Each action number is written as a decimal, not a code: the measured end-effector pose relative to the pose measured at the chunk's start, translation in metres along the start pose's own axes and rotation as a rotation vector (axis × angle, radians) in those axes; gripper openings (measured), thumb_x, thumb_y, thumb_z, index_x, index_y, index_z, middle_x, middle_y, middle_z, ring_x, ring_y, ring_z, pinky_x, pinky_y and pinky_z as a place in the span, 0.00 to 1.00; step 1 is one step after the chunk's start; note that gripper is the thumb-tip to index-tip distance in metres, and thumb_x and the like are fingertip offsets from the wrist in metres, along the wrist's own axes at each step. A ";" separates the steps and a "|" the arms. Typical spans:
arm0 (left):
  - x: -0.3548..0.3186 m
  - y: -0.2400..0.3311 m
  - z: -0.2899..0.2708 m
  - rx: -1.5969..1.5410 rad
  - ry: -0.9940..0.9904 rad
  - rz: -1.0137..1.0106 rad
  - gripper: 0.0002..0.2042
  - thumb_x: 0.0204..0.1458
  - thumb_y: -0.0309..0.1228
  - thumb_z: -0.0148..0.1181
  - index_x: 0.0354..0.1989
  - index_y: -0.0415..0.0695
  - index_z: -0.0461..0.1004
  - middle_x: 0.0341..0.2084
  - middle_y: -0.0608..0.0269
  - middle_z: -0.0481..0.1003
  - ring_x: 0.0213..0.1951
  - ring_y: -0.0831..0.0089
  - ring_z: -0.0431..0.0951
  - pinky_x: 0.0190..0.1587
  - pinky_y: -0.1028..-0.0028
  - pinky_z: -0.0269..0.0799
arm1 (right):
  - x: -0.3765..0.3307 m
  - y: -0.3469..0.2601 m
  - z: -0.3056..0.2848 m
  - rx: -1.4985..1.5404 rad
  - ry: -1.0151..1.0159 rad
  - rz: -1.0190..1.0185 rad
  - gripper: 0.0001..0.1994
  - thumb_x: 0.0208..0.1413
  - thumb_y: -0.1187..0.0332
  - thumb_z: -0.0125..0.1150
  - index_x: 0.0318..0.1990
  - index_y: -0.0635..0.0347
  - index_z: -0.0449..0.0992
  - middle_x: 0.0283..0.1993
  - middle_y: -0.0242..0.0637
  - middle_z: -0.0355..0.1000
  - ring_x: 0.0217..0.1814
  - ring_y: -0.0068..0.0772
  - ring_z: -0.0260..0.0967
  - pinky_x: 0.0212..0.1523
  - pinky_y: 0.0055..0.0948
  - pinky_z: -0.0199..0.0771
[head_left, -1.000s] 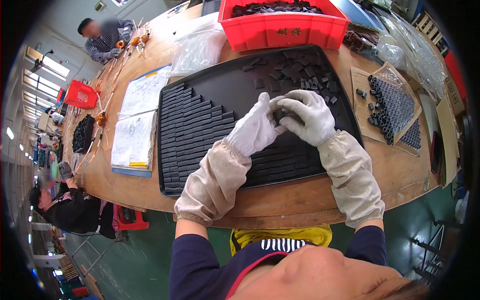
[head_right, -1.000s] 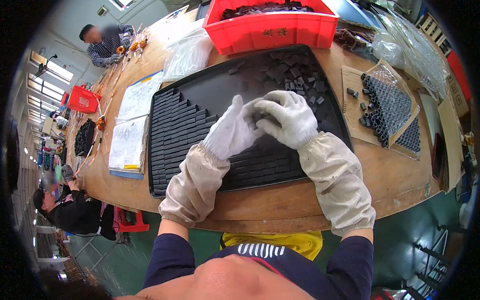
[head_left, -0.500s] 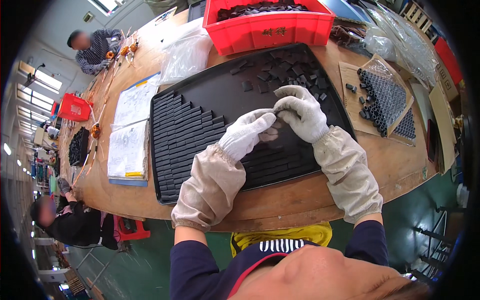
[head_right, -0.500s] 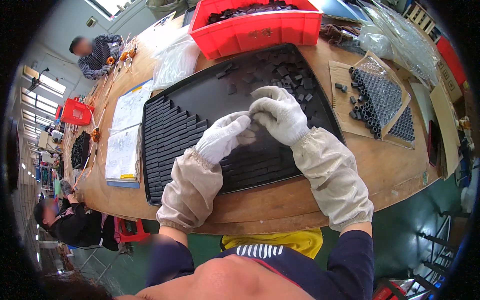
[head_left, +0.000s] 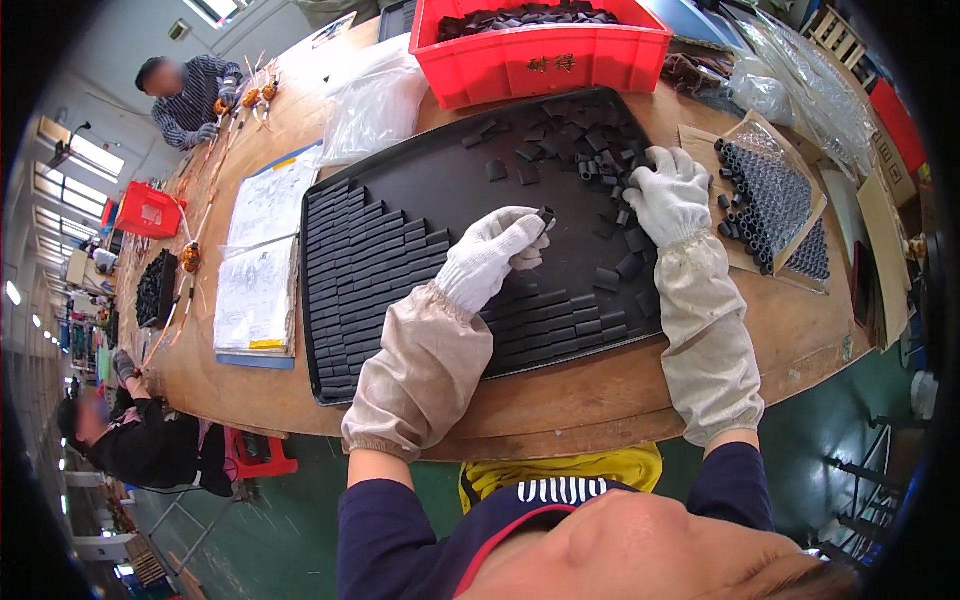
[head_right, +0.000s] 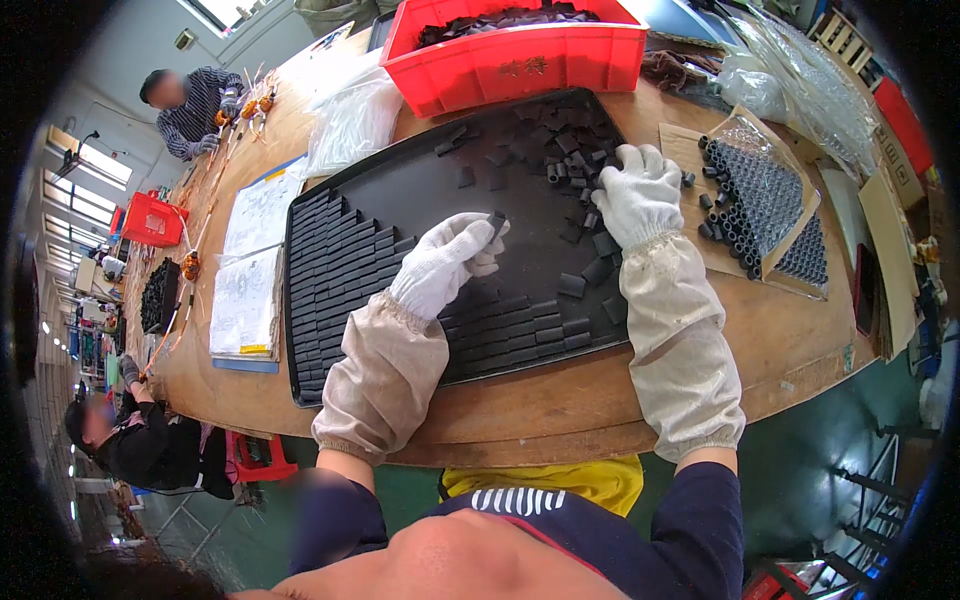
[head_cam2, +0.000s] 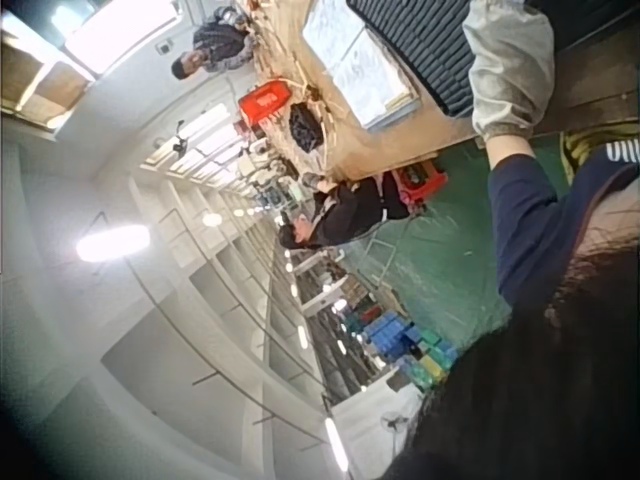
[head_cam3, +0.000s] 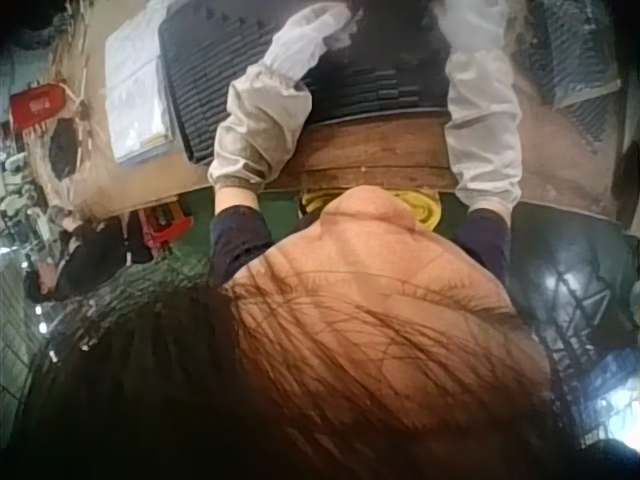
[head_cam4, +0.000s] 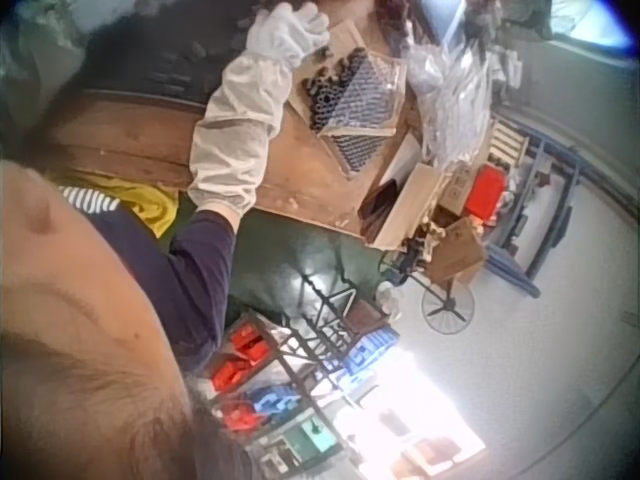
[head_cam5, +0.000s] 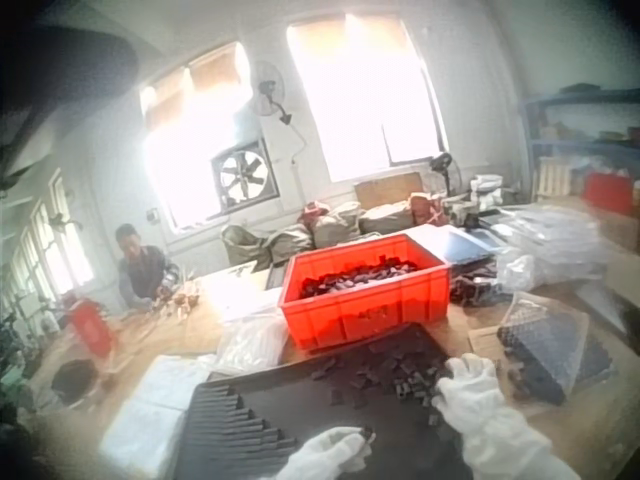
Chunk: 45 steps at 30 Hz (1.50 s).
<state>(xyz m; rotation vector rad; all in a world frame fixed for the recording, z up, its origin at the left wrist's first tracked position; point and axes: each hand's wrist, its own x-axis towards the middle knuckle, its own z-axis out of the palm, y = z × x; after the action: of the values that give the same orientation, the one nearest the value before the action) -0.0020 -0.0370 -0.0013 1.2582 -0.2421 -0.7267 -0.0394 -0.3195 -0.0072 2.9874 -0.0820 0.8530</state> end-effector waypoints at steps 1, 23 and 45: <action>-0.001 0.001 0.001 -0.009 -0.001 0.005 0.16 0.65 0.39 0.61 0.54 0.41 0.77 0.40 0.66 0.77 0.38 0.81 0.74 0.45 0.76 0.74 | 0.000 0.000 0.001 0.018 -0.013 -0.013 0.14 0.41 0.61 0.75 0.37 0.51 0.81 0.55 0.35 0.72 0.64 0.44 0.63 0.64 0.47 0.60; -0.001 -0.001 0.004 0.189 0.008 0.018 0.17 0.62 0.36 0.64 0.54 0.39 0.75 0.40 0.65 0.79 0.41 0.79 0.77 0.45 0.75 0.75 | -0.004 -0.055 -0.011 1.156 -0.204 0.011 0.07 0.53 0.72 0.68 0.39 0.61 0.81 0.54 0.41 0.76 0.58 0.40 0.72 0.57 0.35 0.73; -0.010 0.034 -0.069 1.822 0.661 0.105 0.10 0.50 0.36 0.68 0.42 0.60 0.86 0.54 0.58 0.74 0.59 0.55 0.70 0.61 0.60 0.69 | -0.006 -0.063 -0.005 0.857 0.037 -0.156 0.07 0.54 0.67 0.70 0.38 0.56 0.81 0.47 0.36 0.78 0.52 0.44 0.75 0.54 0.40 0.74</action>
<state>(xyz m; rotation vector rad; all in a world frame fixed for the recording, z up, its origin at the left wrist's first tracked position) 0.0407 0.0273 0.0105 3.0596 -0.4236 0.2866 -0.0431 -0.2563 -0.0072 3.6470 0.6781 1.1480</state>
